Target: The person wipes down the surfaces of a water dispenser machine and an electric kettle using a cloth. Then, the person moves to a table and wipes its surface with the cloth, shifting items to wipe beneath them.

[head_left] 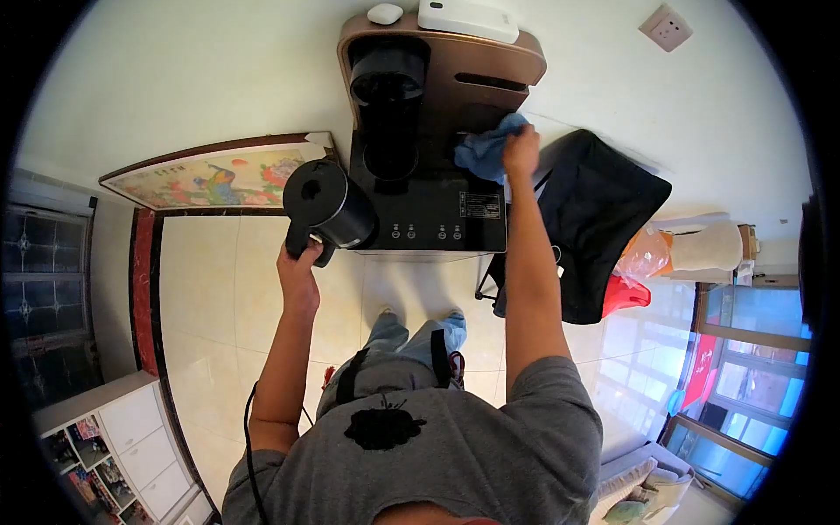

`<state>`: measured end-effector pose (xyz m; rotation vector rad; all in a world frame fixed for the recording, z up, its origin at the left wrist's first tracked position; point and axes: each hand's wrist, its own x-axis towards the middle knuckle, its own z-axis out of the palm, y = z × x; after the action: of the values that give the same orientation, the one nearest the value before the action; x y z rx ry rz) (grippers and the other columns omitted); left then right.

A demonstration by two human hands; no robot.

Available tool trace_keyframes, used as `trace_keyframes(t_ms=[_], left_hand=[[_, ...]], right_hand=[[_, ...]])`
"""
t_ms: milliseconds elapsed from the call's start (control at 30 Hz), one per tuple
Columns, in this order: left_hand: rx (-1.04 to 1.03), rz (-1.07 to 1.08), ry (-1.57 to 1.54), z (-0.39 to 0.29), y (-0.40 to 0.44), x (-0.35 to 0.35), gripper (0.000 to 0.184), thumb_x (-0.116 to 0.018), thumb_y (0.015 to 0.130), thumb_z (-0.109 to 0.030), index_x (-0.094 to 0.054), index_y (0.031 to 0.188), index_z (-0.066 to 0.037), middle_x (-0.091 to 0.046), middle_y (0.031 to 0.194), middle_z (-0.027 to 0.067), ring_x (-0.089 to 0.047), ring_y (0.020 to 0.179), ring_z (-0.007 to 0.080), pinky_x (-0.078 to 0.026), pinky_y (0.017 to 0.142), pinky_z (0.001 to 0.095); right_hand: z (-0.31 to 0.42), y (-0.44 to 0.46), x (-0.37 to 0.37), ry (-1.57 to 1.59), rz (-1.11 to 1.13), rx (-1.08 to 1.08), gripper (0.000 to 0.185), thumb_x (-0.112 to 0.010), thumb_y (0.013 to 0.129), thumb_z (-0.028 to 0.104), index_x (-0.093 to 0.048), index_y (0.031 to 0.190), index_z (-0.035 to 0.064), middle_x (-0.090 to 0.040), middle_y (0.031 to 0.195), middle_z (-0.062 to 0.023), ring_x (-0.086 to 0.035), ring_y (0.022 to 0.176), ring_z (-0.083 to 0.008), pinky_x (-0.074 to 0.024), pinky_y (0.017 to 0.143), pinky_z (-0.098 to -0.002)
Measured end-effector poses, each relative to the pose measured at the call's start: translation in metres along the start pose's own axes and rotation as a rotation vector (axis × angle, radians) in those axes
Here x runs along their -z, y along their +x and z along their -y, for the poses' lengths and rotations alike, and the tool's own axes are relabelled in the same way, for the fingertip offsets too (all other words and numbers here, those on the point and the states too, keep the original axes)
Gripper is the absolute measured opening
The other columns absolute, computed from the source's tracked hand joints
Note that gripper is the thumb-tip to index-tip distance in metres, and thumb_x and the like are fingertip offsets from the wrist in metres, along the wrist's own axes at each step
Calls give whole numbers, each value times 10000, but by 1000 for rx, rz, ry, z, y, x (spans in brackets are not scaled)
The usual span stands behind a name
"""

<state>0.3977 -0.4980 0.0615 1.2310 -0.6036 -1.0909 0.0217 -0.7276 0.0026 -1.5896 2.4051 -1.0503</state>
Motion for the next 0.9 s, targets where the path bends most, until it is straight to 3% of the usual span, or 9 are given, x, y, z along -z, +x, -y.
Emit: trace_keyframes(t_ms=[67,200,267,300,333,367,433,733,900], left_hand=[[3,12,-1,-1,1,-1,182,-660,721,-18,-564,876,-34,-557,796,11,-516,775,118,-392,782,283],[32,19,30,6,6,-10,191,-666,717,-11,-577,883,-44,-562,803,4,-517,766,108,-401,758,272],[36,34,29,9,13,-24,201,-668,714,-7,-584,893,-44,-566,810,1,-520,768,104,-406,754,265],[44,63,23,12,16,-32,212,-668,716,-1,-592,909,-40,-572,818,0,-526,773,103,-412,755,256],[51,92,16,15,19,-39,224,-668,717,4,-599,925,-37,-578,826,0,-531,779,101,-418,756,247],[41,121,8,24,25,-43,255,-661,730,10,-609,978,-18,-594,858,4,-545,810,102,-431,784,245],[60,167,-13,25,27,-63,262,-660,736,11,-611,993,-13,-598,866,7,-548,818,102,-435,794,248],[50,318,113,50,55,-155,344,-700,737,-66,-612,1058,20,-641,952,63,-574,871,148,-438,839,279],[-34,337,159,69,67,-198,312,-710,732,-105,-614,997,27,-640,876,70,-570,799,158,-448,762,290]], right_hand=[[-9,5,36,65,27,-13,289,-610,818,173,-599,1055,8,-630,1049,-206,-612,947,-378,-482,830,-436],[-7,-21,91,222,190,-57,351,-635,818,220,-623,1081,-11,-660,1020,-193,-642,928,-322,-486,817,-384],[-25,-35,75,146,136,166,312,-616,836,241,-635,1080,49,-654,972,-207,-627,918,-373,-480,793,-417],[-52,-40,47,246,240,223,332,-630,834,260,-644,1100,60,-659,935,-199,-634,897,-360,-483,791,-416],[-73,-47,19,287,547,69,377,-657,826,304,-642,1137,91,-628,1056,-205,-610,954,-368,-476,841,-428],[-85,-75,-6,-47,513,268,461,-680,809,350,-604,1212,137,-548,1233,-192,-522,1131,-371,-443,916,-477],[-68,-126,-9,-170,258,315,587,-662,810,376,-477,1344,216,-441,1364,-140,-329,1324,-349,-308,1034,-565],[-39,-203,24,-256,300,389,507,-616,833,319,-500,1308,189,-458,1337,-110,-350,1316,-311,-200,1081,-583],[-43,-139,-1,-276,216,167,499,-570,883,318,-458,1350,183,-439,1360,-130,-368,1303,-349,-323,1021,-575]])
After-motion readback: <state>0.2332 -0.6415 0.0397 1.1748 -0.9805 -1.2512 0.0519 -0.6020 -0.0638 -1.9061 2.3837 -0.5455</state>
